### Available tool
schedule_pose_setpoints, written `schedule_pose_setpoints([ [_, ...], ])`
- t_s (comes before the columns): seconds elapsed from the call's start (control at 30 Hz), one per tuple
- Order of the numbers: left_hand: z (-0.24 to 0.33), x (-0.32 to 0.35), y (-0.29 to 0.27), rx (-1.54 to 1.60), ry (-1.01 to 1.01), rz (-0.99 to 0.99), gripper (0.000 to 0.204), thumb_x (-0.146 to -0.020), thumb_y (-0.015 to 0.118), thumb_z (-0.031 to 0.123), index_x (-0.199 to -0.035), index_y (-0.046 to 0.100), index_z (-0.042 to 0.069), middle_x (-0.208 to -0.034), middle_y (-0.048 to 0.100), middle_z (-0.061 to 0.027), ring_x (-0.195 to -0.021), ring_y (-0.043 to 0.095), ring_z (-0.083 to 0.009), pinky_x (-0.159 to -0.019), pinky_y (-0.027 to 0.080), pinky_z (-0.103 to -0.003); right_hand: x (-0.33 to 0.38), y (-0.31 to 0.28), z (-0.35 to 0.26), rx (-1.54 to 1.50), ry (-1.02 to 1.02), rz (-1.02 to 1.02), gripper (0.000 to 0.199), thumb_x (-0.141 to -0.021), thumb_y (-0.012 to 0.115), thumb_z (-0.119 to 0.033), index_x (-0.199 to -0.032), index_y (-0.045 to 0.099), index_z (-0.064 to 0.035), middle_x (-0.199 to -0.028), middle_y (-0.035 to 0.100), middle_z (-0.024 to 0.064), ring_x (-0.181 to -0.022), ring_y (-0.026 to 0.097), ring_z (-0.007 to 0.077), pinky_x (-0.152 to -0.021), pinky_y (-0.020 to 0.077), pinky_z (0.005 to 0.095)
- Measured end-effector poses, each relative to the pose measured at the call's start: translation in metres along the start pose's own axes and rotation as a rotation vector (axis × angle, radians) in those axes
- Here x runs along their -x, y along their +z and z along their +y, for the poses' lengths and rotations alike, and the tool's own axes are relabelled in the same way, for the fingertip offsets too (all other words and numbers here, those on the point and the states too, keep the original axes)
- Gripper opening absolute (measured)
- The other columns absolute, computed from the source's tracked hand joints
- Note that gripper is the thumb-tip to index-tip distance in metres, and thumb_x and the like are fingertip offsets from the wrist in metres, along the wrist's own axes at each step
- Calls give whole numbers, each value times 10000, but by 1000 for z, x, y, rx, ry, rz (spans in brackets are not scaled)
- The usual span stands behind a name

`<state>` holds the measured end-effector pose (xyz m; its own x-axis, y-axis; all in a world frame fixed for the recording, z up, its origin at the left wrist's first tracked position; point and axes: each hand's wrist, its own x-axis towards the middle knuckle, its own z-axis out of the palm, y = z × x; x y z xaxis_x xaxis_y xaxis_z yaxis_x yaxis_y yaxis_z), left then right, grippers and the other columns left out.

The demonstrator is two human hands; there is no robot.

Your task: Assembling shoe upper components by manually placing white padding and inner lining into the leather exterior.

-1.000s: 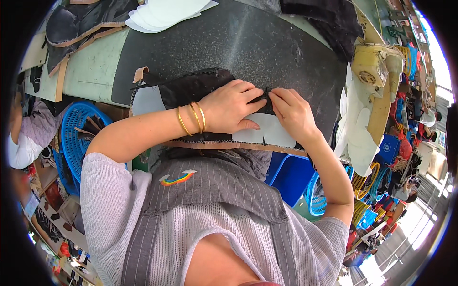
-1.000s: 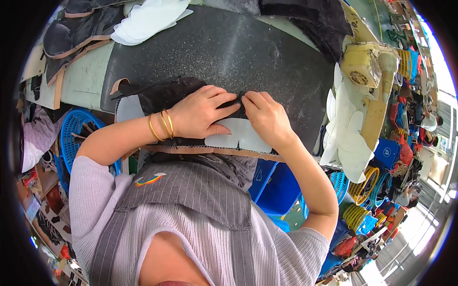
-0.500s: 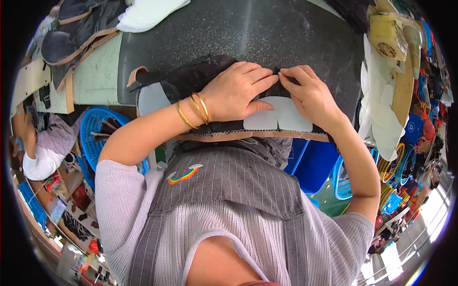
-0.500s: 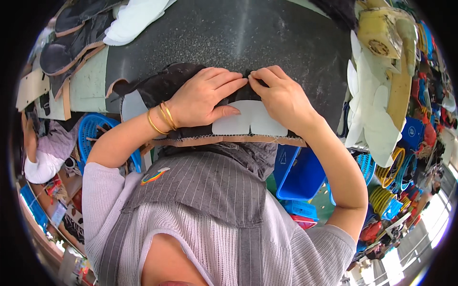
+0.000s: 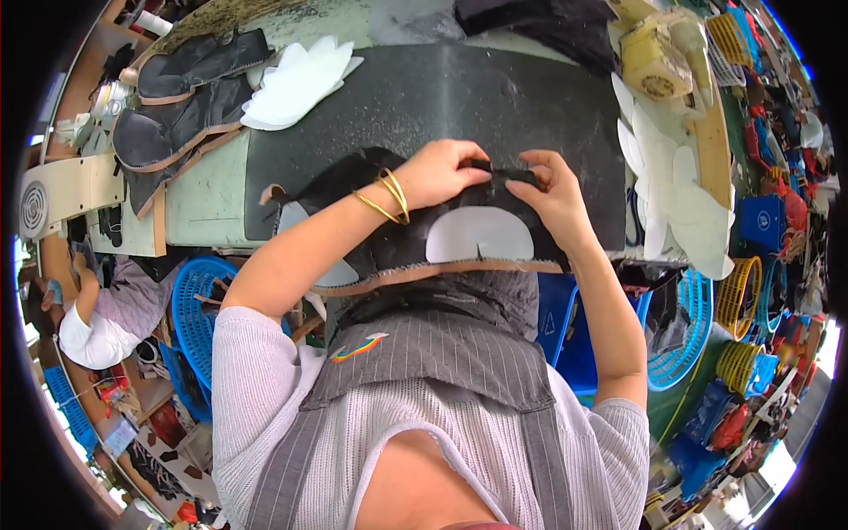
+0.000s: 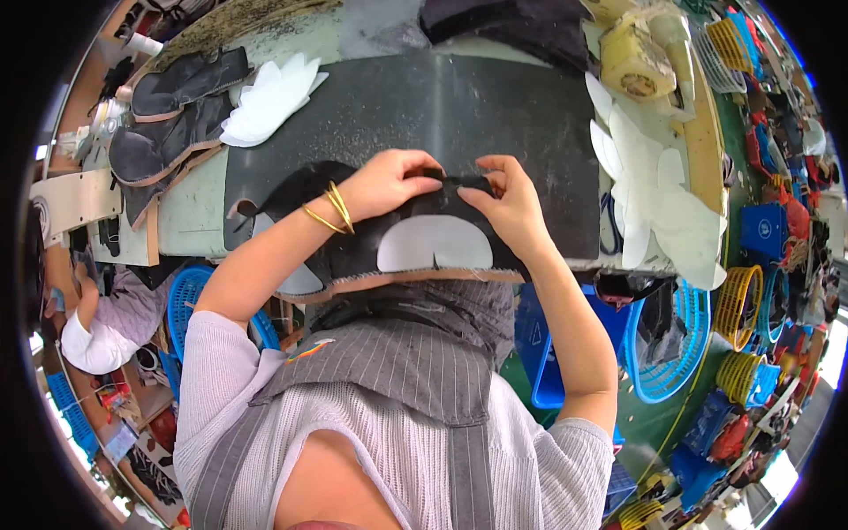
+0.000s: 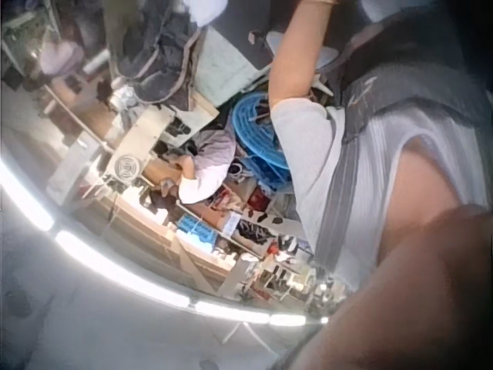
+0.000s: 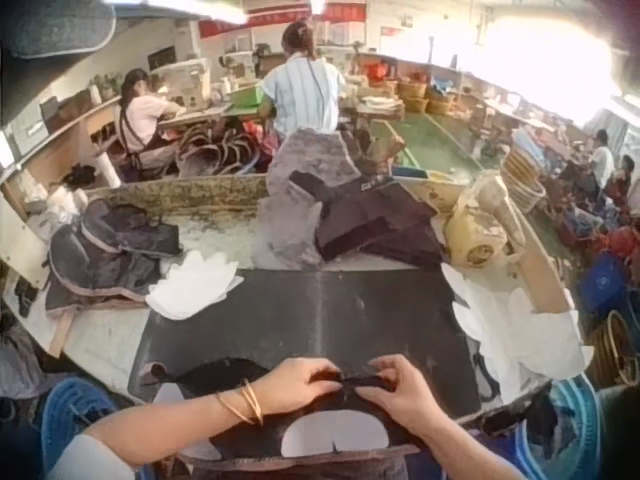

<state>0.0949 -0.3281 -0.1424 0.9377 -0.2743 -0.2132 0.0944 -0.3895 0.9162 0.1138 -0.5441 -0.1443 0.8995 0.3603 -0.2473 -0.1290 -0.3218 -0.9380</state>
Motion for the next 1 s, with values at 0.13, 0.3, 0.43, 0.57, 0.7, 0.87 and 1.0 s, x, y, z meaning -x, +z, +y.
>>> schedule_pose_setpoints([
  [0.13,5,12,-7,302,-109,-60,187,-863,680,80,-1012,645,-28,-881,666,-29,-815,596,-71,-741,479,-207,11,9,-6,-287,23,-41,411,-829,682,-3,-1195,504,52,-932,654,99,-835,615,114,-725,494,219],
  [0.3,21,25,-10,275,-169,37,207,-827,733,127,-970,658,-2,-835,647,-12,-761,575,-64,-700,459,-199,18,20,-11,-303,-30,-24,390,-830,684,-11,-1181,519,36,-958,648,87,-855,615,111,-736,495,217],
  [0.43,22,28,-9,281,-154,66,207,-829,728,130,-970,659,-3,-834,641,-8,-757,565,-64,-696,454,-201,23,26,-12,-255,-145,21,345,-835,682,-6,-1150,545,19,-1027,630,83,-907,605,106,-787,491,219],
  [0.57,26,28,-7,219,-107,148,177,-843,698,98,-974,663,-15,-851,643,-14,-778,570,-77,-715,460,-204,29,34,-16,-227,-260,106,296,-839,683,-11,-1112,571,6,-1024,629,76,-923,599,105,-805,491,229],
  [0.7,34,23,-12,105,-15,165,166,-843,683,64,-975,657,-34,-851,654,-22,-783,574,-71,-719,478,-221,31,38,-25,-210,-283,162,270,-837,685,-10,-1087,585,3,-1011,632,72,-927,599,105,-808,492,232],
  [0.87,-10,-19,5,11,79,217,189,-785,727,120,-907,673,-13,-796,673,-69,-731,609,-130,-691,496,-279,1,14,-7,48,-219,161,260,-824,714,-103,-1046,613,-11,-887,641,32,-755,544,72,-699,469,226],
  [1.0,-5,-18,-5,-128,95,161,375,-753,769,246,-998,620,5,-896,652,-134,-852,638,-237,-771,504,-330,-32,-31,-29,132,-132,177,276,-897,664,-200,-1081,610,-1,-927,636,38,-824,584,90,-755,483,240],
])
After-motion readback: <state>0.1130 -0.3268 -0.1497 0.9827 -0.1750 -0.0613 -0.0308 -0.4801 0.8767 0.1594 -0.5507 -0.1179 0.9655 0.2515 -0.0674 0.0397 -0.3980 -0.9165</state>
